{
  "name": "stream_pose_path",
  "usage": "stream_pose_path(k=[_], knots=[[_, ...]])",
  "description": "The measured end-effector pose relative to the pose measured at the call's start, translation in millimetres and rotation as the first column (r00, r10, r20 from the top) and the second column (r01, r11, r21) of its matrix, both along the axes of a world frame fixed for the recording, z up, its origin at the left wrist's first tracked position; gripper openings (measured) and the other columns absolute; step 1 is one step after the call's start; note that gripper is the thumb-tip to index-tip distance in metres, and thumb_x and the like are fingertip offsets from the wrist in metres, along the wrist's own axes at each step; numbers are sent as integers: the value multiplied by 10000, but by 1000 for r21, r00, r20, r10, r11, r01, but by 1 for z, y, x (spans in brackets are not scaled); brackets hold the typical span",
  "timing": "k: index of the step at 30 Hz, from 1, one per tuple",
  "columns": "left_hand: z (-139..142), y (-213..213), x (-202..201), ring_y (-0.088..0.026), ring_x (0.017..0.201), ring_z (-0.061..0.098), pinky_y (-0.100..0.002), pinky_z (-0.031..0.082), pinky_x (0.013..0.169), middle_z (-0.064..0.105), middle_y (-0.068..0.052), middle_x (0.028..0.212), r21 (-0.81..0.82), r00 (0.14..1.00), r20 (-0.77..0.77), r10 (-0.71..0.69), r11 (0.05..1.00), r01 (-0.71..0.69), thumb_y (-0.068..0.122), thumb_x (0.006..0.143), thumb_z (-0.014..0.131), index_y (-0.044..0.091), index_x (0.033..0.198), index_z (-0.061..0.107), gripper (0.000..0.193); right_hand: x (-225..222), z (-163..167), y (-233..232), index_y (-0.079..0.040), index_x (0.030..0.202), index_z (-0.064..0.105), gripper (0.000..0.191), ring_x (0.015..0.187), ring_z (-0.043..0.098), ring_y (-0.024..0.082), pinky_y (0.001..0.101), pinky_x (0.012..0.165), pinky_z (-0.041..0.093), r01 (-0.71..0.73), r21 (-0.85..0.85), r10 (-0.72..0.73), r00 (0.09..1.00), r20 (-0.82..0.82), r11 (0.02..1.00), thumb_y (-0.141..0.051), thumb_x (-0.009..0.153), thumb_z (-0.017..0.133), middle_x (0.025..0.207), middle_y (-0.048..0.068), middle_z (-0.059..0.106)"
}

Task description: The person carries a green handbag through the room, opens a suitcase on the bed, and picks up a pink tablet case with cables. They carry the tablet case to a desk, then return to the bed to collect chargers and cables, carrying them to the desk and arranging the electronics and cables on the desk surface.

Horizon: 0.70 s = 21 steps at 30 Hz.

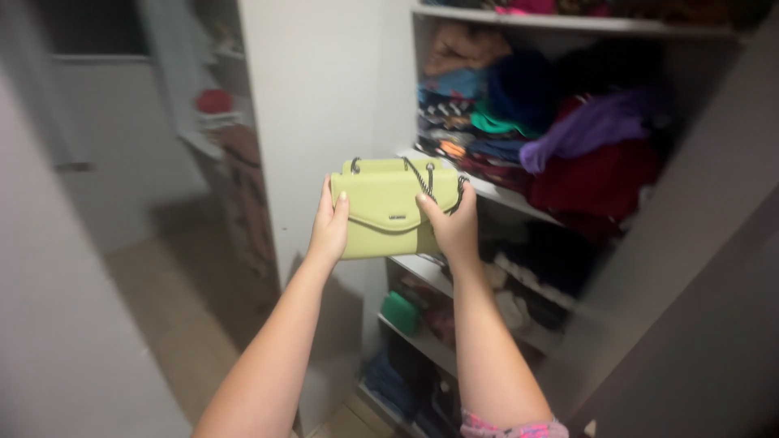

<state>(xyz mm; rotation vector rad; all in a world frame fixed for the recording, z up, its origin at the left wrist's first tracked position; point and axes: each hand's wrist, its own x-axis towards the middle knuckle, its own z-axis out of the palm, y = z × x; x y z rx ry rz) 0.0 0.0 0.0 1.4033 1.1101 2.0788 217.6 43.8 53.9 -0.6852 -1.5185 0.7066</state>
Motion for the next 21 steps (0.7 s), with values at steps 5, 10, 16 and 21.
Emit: stream_pose_path(k=[5, 10, 16, 21], knots=[[-8, 36, 21, -221, 1515, 334, -333, 278, 1210, 327, -134, 1657, -41, 984, -14, -178, 983, 177, 257, 1086, 414, 35, 1628, 127, 652, 30, -16, 6, 87, 1460, 391, 878, 1201, 651, 253, 347, 1027, 498, 242, 56, -244, 969, 35, 969, -317, 824, 841, 1320, 199, 647], [-16, 51, 41, -232, 1518, 350, -335, 284, 1216, 340, -142, 1661, -46, 941, -92, -326, 945, 323, 226, 1093, 420, 37, 1635, 153, 633, 57, -26, -22, 89, 1519, 315, 949, 1308, 578, 285, 372, 1088, 445, 432, 33, -432, 893, 127, 901, -340, 852, 836, 1410, 233, 577], [-42, 41, 75, -216, 1483, 398, -328, 322, 1189, 396, -127, 1630, -189, 861, -58, -506, 852, 488, 213, 1073, 455, 56, 1626, 190, 633, 85, -47, -71, 79, 1530, 212, 1038, 1347, 533, 308, 396, 1097, 443, 523, -60, -500, 838, 220, 850, -342, 814, 836, 1466, 241, 495], [-72, 39, 100, -177, 1420, 483, -310, 375, 1147, 457, -114, 1600, -267, 761, 97, -641, 720, 641, 128, 1041, 503, 53, 1613, 224, 641, 114, -87, -84, 95, 1546, 154, 1013, 1441, 369, 342, 424, 1150, 356, 614, -152, -548, 771, 324, 774, -307, 887, 809, 1570, 268, 296]])
